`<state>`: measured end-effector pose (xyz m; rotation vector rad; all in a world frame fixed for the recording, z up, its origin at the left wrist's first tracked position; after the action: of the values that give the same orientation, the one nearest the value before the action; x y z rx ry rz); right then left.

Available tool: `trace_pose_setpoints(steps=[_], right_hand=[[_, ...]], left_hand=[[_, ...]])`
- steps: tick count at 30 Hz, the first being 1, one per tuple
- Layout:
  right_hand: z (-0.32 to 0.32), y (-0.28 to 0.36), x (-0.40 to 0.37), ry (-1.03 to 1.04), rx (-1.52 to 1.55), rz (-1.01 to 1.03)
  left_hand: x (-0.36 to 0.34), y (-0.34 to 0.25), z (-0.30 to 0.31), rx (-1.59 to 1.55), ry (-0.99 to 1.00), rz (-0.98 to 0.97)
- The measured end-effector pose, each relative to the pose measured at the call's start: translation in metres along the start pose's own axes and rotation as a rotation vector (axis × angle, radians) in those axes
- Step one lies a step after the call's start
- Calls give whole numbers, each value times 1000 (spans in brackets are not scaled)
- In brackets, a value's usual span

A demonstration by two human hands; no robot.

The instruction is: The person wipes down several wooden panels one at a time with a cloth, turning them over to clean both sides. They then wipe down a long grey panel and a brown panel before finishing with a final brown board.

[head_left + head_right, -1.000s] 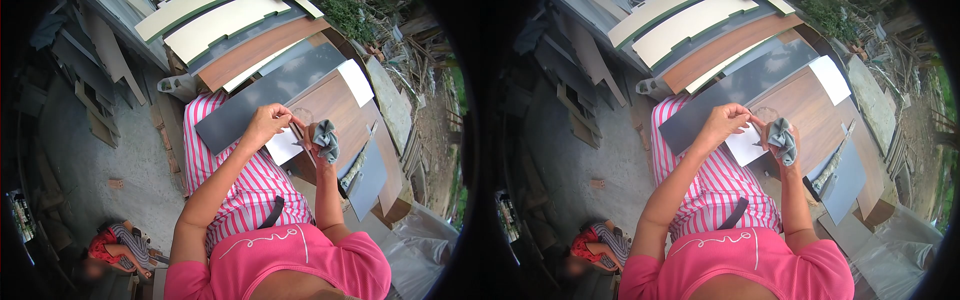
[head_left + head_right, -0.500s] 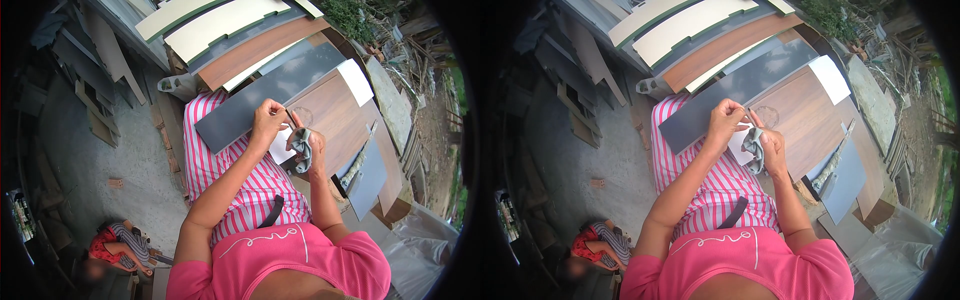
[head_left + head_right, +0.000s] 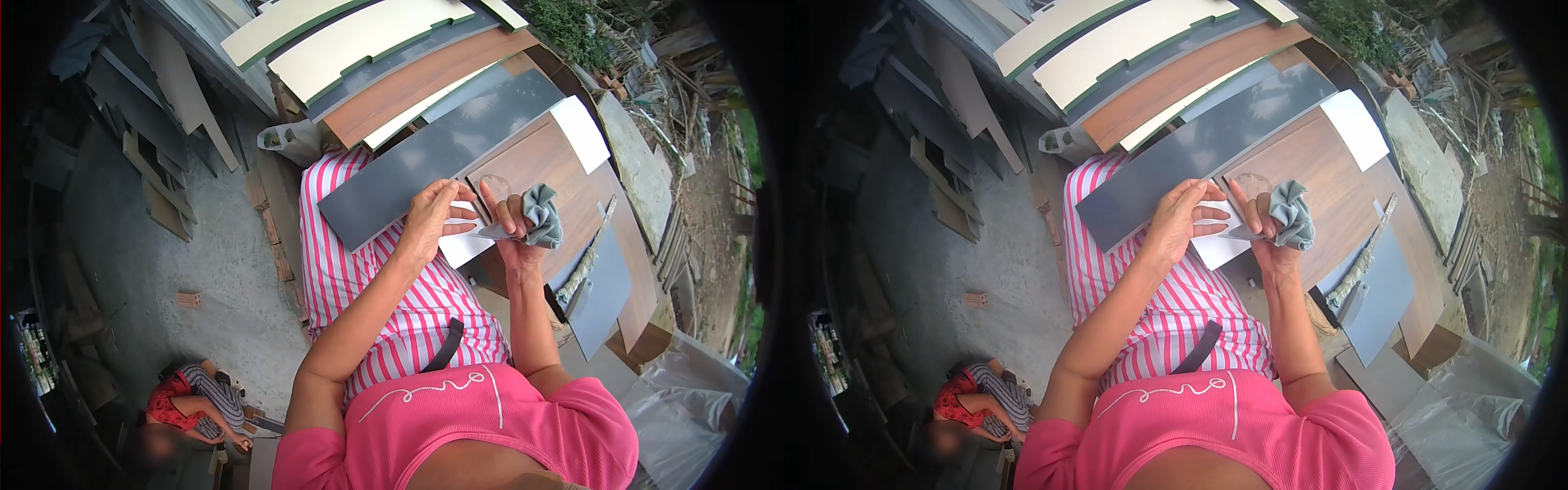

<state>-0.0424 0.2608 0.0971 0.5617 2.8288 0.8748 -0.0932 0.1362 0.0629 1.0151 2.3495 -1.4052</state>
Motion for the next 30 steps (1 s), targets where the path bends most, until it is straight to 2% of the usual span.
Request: trace_pose_setpoints(steps=[7, 9, 11, 13, 15, 18, 19, 21, 23, 25, 27, 29, 30], right_hand=[[2, -4, 1, 8, 9, -27], [16, -5, 2, -274, -191, -30], [14, -5, 2, -263, -245, -47], [20, -7, 2, -461, -265, -17], [18, -11, 0, -459, -330, 5], [11, -20, -2, -309, -819, 92], [5, -21, 0, -282, -1063, 219], [-11, -21, -3, -232, -1023, 149], [-15, -21, -1, -229, -1003, 109], [-17, -18, 0, -238, -987, 72], [-13, -15, 8, -345, -832, -46], [14, -15, 18, -340, -722, -70], [20, -12, 20, -411, -654, -37]], left_hand=[[1, 5, 2, -4, 17, 21], [1, 8, 3, 18, -2, 22], [-1, 9, 1, 52, -5, 0], [-4, 8, -2, 85, -10, -24], [-8, 6, -7, 100, 16, -89], [-11, 15, -18, 80, 95, -91], [-12, 17, -17, 81, 96, -90], [-17, 11, -19, 344, 119, -297], [-22, 9, -18, 293, 156, -309], [-27, 6, -15, 340, 130, -447], [-35, 2, -13, 225, 160, -387], [-47, 3, -19, -116, 300, -64], [-46, 7, -17, -234, 311, -14]])
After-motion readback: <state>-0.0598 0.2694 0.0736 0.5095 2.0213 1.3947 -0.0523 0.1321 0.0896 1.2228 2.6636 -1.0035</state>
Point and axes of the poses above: each hand's wrist, its own x-axis towards the middle knuckle, its own z-axis out of the back of the hand, y = z × x, the point moved 6 cm from there along x, towards the middle knuckle, and after that the axes turned 10 degrees about -y, right-handed, at the moved point
